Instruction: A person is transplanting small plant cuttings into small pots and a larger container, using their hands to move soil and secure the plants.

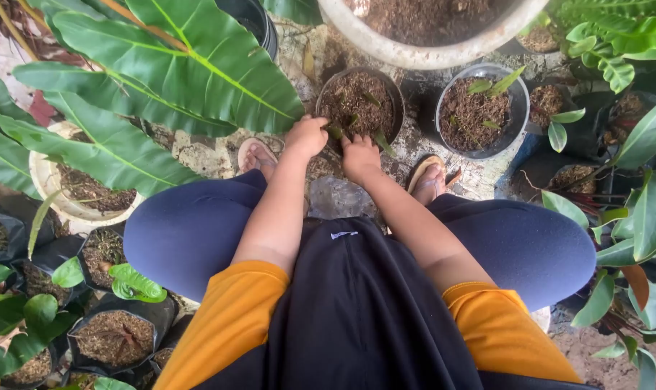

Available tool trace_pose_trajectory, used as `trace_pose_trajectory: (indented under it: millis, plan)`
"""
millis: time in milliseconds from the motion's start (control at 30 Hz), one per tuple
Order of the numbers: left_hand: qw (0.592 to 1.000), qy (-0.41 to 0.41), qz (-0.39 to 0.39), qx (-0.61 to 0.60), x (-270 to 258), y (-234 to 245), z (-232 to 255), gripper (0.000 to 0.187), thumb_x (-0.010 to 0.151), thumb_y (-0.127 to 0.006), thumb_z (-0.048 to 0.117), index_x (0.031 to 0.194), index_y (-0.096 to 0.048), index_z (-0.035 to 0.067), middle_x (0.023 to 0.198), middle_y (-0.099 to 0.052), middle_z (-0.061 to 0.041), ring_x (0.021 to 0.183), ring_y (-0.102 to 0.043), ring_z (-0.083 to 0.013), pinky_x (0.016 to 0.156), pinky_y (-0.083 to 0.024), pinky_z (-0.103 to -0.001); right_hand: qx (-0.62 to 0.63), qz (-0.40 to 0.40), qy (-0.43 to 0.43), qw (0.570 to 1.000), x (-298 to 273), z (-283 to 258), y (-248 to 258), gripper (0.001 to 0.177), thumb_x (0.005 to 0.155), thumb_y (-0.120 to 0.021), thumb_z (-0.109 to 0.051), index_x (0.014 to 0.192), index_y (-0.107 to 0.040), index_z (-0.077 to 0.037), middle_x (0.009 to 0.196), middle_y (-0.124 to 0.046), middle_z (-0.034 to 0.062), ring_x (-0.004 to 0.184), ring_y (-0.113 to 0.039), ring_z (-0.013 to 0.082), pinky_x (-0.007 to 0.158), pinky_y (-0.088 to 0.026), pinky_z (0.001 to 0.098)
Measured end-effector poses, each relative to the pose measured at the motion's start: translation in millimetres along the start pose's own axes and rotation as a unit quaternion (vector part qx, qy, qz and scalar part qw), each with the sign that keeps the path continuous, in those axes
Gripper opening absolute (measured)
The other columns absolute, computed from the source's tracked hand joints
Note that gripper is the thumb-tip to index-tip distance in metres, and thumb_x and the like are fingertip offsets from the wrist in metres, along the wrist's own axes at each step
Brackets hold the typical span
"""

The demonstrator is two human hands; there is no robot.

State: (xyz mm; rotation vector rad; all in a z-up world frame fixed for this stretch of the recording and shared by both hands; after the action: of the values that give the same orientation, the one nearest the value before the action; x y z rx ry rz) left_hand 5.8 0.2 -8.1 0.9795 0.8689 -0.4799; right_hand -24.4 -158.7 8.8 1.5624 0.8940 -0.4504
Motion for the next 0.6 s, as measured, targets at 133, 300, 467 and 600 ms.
trace_pose_trajectory:
  millis: [133,300,467,600]
  plan:
    - [1.000,0.000,0.000,0.004,-9.3,1.6,3.3,0.046,0.102,-0.041,0.033,0.145,-0.058,0.039,0.157,-0.043,-0.009,0.139,-0.051,-0.0382,0.109,-0.045,-0.060,-0.013,-0.004,-0.003,1.000,-2.6,0.5,4.7,0.058,0.100,-0.061,-0.022,0.156,-0.048,-0.015,0.142,-0.054,0.0202,0.136,-0.046,0.0394,0.107,-0.047,0.0508]
    - [0.998,-0.005,-0.033,0.045,-15.2,1.7,6.6,0.048,0.104,-0.039,0.036,0.150,-0.052,0.037,0.159,-0.042,-0.011,0.140,-0.049,-0.0404,0.112,-0.040,-0.063,-0.038,-0.041,0.002,0.998,7.8,5.3,0.0,0.062,0.100,-0.063,-0.036,0.158,-0.045,-0.023,0.144,-0.048,0.0187,0.138,-0.041,0.0396,0.108,-0.045,0.0523]
    - [0.998,0.003,-0.041,0.037,-8.5,-0.1,3.3,0.049,0.104,-0.037,0.036,0.150,-0.051,0.039,0.162,-0.041,-0.011,0.143,-0.046,-0.0399,0.114,-0.036,-0.063,-0.093,-0.038,0.003,0.995,12.1,1.4,-7.8,0.059,0.101,-0.057,-0.031,0.158,-0.045,-0.024,0.143,-0.047,0.0182,0.138,-0.039,0.0392,0.106,-0.045,0.0494]
    - [0.999,-0.004,-0.042,0.008,-21.1,4.4,4.4,0.051,0.104,-0.036,0.036,0.153,-0.049,0.036,0.162,-0.041,-0.011,0.145,-0.045,-0.0387,0.115,-0.037,-0.061,-0.095,-0.021,0.010,0.995,2.8,1.3,-9.2,0.054,0.102,-0.051,-0.023,0.156,-0.049,-0.021,0.141,-0.052,0.0177,0.137,-0.042,0.0383,0.107,-0.043,0.0492]
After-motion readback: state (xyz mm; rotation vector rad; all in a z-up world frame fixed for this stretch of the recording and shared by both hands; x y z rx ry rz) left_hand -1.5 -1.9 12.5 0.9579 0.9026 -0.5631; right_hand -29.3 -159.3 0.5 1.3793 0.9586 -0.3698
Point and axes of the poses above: each hand's wrist, its own x-axis towards the middle knuckle, its own y-axis out of the back of the hand, z = x × y, the point moved 1 cm from there along x, towards the middle knuckle
